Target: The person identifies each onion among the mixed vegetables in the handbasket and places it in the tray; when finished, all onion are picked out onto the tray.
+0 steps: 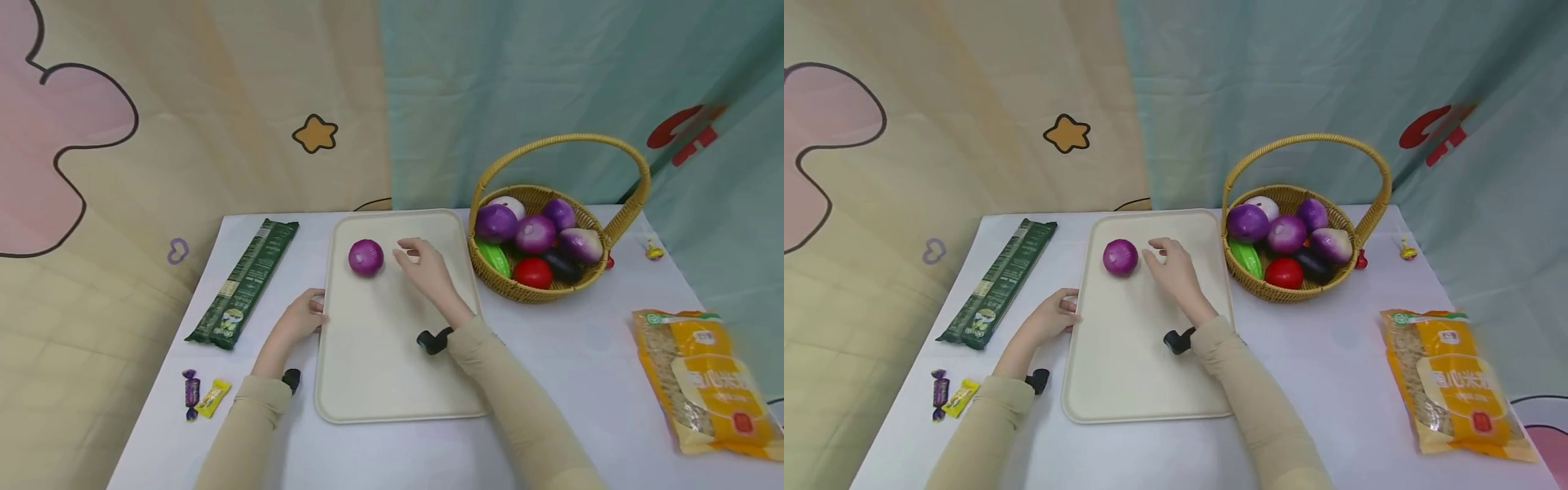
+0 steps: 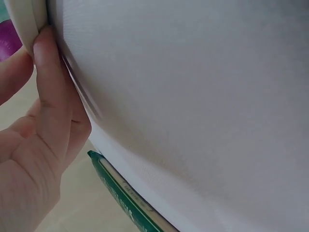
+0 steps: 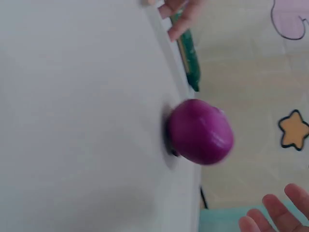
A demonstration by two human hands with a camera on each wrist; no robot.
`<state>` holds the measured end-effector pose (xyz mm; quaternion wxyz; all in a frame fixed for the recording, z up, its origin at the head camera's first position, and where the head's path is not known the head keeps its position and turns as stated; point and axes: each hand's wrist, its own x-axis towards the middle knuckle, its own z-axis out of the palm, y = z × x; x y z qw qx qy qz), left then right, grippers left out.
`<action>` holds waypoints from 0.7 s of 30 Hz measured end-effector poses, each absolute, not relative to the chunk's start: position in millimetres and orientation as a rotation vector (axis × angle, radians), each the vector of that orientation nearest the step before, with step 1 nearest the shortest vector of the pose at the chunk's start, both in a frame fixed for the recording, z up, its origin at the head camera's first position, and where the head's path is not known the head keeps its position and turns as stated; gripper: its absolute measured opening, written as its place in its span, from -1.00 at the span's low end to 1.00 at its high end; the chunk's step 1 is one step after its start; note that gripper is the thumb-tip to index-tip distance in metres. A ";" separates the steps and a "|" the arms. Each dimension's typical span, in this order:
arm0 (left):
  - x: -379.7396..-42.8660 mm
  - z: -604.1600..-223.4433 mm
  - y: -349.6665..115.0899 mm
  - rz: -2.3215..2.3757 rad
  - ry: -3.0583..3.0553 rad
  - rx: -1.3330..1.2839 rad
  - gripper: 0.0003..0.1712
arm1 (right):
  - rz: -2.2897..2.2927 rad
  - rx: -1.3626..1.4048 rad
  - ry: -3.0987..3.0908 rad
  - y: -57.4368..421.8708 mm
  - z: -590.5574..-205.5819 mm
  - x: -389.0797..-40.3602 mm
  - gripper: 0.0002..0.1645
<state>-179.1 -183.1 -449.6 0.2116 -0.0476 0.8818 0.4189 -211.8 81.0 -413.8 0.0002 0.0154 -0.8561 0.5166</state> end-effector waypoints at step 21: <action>-181.9 -451.3 -189.1 1.240 2.396 -0.113 -0.39 | 0.988 0.042 -2.915 229.3 -371.7 -231.4 -0.07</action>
